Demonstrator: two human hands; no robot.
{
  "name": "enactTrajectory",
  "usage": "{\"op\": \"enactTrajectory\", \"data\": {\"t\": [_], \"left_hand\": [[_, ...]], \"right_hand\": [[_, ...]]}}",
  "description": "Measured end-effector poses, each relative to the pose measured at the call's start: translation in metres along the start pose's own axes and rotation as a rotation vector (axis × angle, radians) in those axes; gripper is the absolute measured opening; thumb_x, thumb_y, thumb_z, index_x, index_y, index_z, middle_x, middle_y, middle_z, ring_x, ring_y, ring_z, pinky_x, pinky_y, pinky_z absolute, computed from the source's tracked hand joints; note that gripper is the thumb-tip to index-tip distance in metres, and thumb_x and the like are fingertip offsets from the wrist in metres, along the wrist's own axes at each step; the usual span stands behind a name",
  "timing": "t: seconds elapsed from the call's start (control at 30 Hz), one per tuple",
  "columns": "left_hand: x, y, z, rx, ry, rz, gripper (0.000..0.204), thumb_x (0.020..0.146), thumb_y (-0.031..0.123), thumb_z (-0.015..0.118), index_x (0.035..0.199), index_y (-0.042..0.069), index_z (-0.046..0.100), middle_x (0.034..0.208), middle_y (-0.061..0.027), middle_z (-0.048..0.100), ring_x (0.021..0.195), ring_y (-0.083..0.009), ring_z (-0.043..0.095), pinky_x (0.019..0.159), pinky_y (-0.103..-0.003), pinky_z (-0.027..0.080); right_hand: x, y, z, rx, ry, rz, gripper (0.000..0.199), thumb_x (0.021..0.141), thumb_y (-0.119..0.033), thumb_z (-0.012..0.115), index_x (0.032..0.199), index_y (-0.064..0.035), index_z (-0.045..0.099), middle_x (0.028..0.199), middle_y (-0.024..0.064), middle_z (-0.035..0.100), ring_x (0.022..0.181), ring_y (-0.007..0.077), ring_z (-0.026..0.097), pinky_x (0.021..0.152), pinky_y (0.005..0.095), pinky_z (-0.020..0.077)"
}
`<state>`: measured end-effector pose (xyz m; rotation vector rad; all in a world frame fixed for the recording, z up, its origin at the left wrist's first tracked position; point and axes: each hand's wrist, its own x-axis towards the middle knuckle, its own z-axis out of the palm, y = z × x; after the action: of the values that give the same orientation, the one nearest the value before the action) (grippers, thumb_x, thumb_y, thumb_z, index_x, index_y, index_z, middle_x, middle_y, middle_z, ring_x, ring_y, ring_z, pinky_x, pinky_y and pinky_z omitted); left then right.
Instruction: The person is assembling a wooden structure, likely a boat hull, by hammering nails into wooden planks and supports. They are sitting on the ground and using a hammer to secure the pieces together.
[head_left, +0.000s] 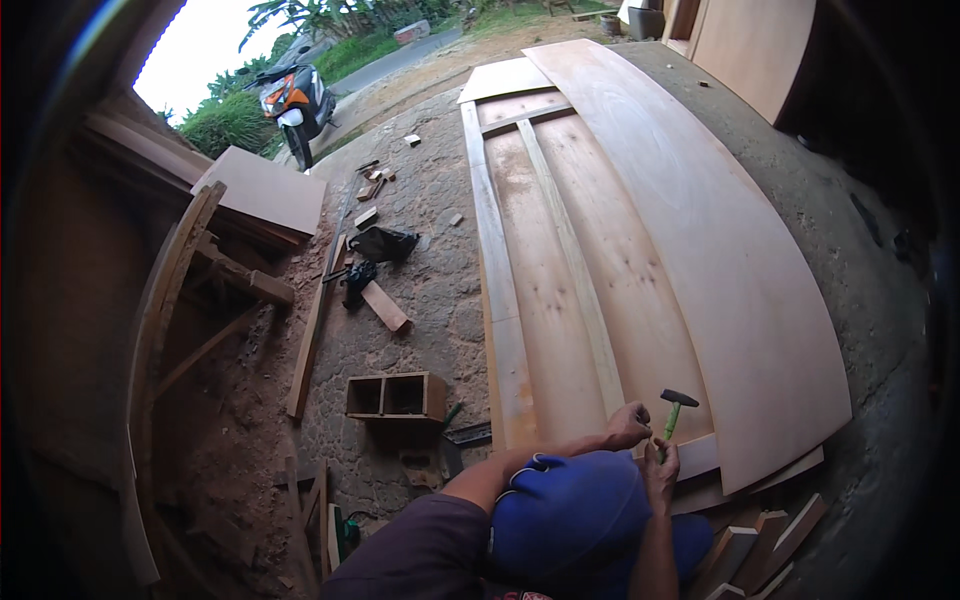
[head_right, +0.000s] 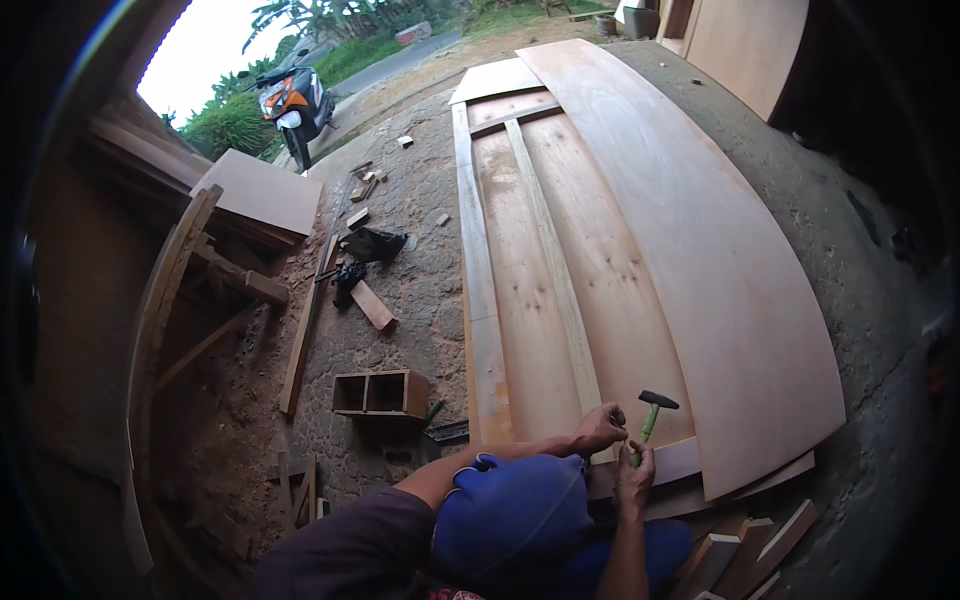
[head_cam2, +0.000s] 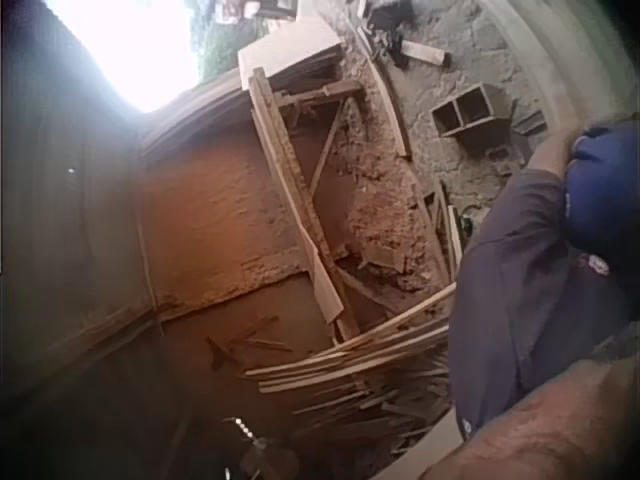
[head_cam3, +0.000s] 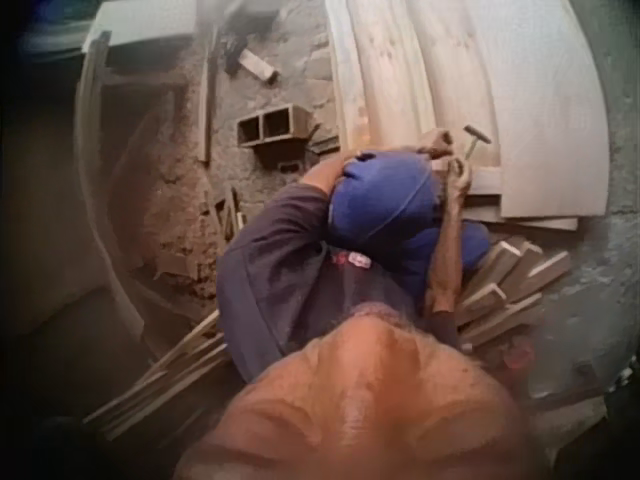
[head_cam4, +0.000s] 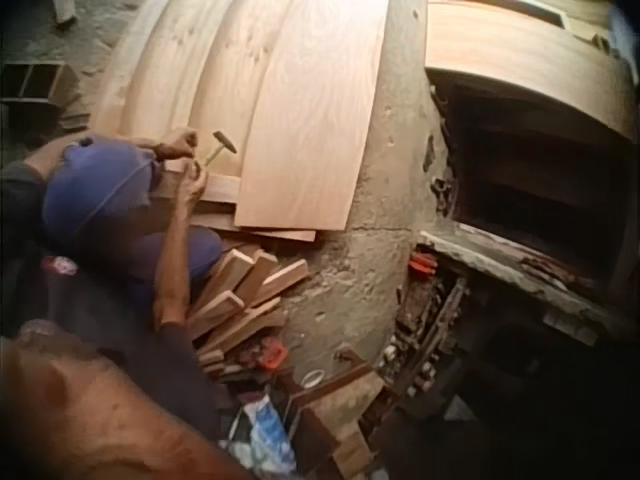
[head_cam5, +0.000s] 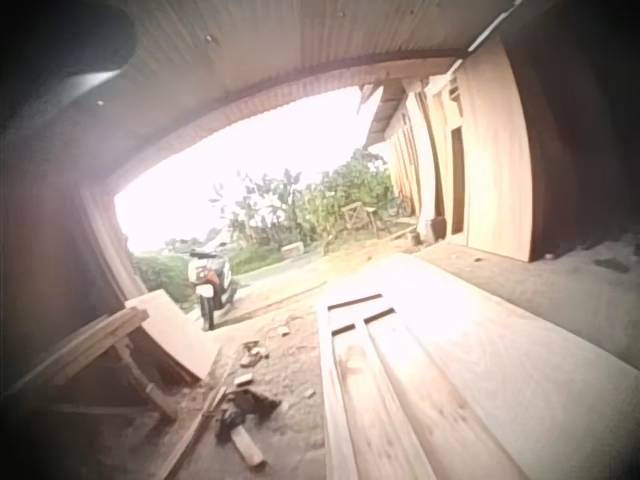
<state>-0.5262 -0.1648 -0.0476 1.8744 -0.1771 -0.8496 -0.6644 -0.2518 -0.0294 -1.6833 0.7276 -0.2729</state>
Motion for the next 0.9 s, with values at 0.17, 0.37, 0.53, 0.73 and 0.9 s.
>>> {"op": "enactTrajectory", "data": {"t": [0.17, 0.37, 0.53, 0.73, 0.9], "left_hand": [[0.022, 0.002, 0.001, 0.192, -0.034, -0.045, 0.027, 0.074, 0.011, 0.077, 0.094, 0.001, 0.062, 0.084, -0.0144, 0.069, 0.079, -0.0223, 0.068, 0.072, -0.037, 0.054], [0.01, 0.017, 0.025, 0.588, -0.184, 0.058, 0.023, 0.076, 0.012, 0.071, 0.093, 0.002, 0.06, 0.086, -0.0182, 0.07, 0.084, -0.0342, 0.07, 0.076, -0.044, 0.053], [0.016, 0.008, 0.005, 0.552, -0.291, 0.037, 0.021, 0.077, 0.012, 0.071, 0.091, 0.003, 0.058, 0.084, -0.0176, 0.069, 0.086, -0.0354, 0.069, 0.077, -0.045, 0.052], [0.012, 0.004, 0.002, 0.574, -0.328, 0.139, 0.025, 0.08, 0.013, 0.073, 0.095, 0.001, 0.057, 0.089, -0.0191, 0.072, 0.085, -0.0324, 0.071, 0.076, -0.043, 0.054], [0.002, 0.006, 0.009, 0.598, -0.271, 0.071, 0.023, 0.08, 0.014, 0.071, 0.094, 0.004, 0.056, 0.085, -0.0185, 0.07, 0.086, -0.0373, 0.07, 0.077, -0.047, 0.052]], "right_hand": [[0.021, -0.002, -0.055, -0.254, -0.019, 0.064, 0.065, 0.095, -0.017, 0.06, 0.152, 0.001, 0.033, 0.111, 0.0241, 0.066, 0.091, 0.0314, 0.069, 0.082, 0.0386, 0.0529], [0.013, -0.015, -0.129, -0.258, -0.171, 0.027, 0.058, 0.095, -0.01, 0.058, 0.148, 0.001, 0.037, 0.133, 0.0312, 0.057, 0.117, 0.0438, 0.06, 0.098, 0.0442, 0.0524], [0.01, -0.019, -0.134, -0.325, -0.254, -0.055, 0.057, 0.095, -0.008, 0.056, 0.148, 0.0015, 0.037, 0.137, 0.0295, 0.054, 0.119, 0.0419, 0.06, 0.103, 0.0414, 0.0513], [0.015, -0.026, -0.128, -0.364, -0.346, -0.014, 0.056, 0.095, -0.009, 0.056, 0.148, 0.0018, 0.039, 0.123, 0.0314, 0.062, 0.109, 0.0432, 0.064, 0.097, 0.0439, 0.0525], [0.024, -0.028, -0.125, -0.429, -0.429, -0.008, 0.055, 0.096, -0.011, 0.055, 0.148, -0.0004, 0.041, 0.11, 0.031, 0.066, 0.101, 0.0442, 0.066, 0.092, 0.0465, 0.0531]]}}
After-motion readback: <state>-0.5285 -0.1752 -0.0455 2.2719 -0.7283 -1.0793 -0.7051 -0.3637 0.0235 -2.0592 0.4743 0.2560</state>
